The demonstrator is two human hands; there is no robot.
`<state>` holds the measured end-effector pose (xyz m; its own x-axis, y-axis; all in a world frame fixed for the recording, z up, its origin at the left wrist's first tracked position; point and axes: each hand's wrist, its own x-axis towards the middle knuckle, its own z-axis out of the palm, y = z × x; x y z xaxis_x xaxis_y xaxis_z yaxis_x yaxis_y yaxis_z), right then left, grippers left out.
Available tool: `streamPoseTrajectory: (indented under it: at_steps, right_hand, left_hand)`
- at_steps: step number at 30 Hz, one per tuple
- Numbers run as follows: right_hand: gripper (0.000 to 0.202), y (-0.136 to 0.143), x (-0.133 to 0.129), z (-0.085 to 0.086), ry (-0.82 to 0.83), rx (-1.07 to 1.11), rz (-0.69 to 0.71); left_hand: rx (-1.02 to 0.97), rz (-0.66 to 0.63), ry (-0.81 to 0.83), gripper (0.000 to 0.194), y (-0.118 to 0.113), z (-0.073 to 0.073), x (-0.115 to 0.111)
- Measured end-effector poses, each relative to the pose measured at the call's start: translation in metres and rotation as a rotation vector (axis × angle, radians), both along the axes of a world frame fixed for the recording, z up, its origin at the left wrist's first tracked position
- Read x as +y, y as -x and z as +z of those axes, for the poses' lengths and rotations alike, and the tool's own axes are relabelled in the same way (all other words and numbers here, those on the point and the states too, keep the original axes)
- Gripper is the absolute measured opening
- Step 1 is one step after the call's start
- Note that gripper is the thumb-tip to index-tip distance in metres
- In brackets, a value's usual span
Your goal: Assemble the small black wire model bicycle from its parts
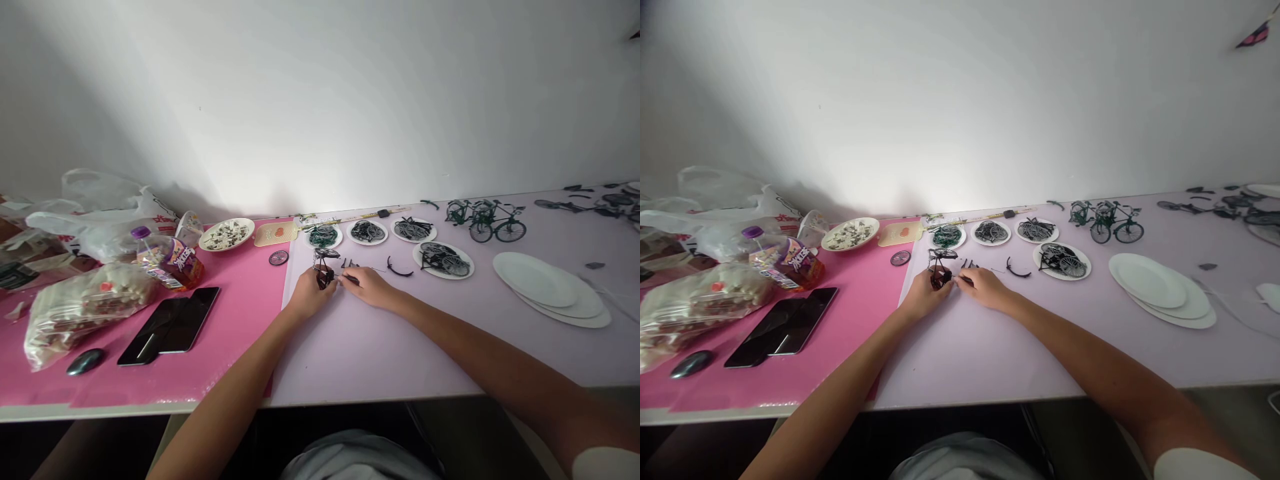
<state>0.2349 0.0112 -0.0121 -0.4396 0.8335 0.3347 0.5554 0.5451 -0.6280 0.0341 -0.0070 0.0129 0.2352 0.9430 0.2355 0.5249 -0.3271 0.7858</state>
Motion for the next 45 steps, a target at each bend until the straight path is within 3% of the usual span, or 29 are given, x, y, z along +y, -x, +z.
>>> streamPoseTrajectory:
  at_steps: [45]
  right_hand:
    - [0.032,-0.0002,-0.0011,0.0007,0.006,-0.029,-0.005]
  left_hand:
    - [0.031,-0.015,0.013,0.021,0.0019,0.0009,0.0008]
